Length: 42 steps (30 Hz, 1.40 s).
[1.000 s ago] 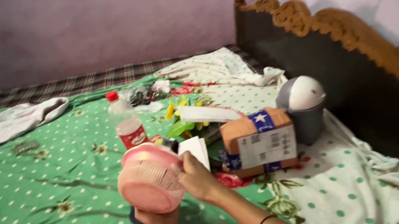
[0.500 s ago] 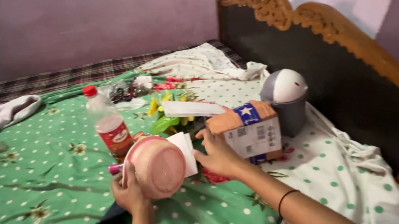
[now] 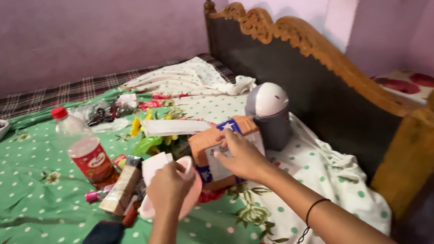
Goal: The person clears a cluttered bedside surface by moving various items onto the bed, then wipes the surface with a cloth. Items handled include a pink container, a white box, a book, a small bottle, a lighter, a cloth, and a bowl. The person finishes by wiping the surface with a dark cloth.
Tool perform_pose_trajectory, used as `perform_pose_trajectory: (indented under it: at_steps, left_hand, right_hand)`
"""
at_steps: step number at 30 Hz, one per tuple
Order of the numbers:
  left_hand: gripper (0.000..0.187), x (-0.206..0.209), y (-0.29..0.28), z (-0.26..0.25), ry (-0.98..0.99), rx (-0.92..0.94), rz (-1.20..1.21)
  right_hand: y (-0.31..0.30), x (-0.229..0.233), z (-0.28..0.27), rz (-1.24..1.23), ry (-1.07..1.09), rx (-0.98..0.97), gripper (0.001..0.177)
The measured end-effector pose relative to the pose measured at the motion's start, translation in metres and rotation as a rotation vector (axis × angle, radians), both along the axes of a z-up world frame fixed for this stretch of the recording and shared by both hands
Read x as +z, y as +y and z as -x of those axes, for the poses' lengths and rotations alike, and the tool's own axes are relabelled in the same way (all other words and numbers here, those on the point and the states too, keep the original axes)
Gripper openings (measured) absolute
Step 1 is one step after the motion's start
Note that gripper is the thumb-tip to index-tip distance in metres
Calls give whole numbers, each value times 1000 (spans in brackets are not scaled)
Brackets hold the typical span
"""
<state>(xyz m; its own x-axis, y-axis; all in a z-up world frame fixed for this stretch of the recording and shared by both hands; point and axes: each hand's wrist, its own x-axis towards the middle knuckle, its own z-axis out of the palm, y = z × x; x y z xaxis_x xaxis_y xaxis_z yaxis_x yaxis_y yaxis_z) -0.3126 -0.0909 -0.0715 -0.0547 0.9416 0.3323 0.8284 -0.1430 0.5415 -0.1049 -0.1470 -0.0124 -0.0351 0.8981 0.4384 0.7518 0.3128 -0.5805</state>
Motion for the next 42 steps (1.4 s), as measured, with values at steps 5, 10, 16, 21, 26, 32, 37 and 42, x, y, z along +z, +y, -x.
perform_pose_trajectory:
  at_steps: [5,10,16,21,26,32,37,42]
  left_hand:
    - [41,-20,3,-33,61,-130,42]
    - [67,-7,0,-58,111,-48,-22]
    - [61,49,-13,-111,78,-196,-312]
    - [54,105,-40,-169,-4,-367,-335]
    - [47,166,-68,-227,-111,-528,-444]
    - [41,224,-119,-291,-279,-779,-633]
    - [34,258,-159,-345,-344,-921,-659]
    - [44,264,-191,-403,-250,-1008,-734]
  right_hand:
    - [-35,25,-28,-132,-43,23,39]
    - [-66,54,-69,-122,-118,-103,36]
    - [-98,96,-115,-221,-173,-265,35]
    - [-125,130,-150,-447,-216,-377,41]
    - [-163,162,-181,-546,-378,-480,37]
    - [-212,200,-224,-521,-612,-633,39]
    - [-251,207,-262,-416,-617,-778,50]
    - [-282,185,-296,-348,-593,-944,57]
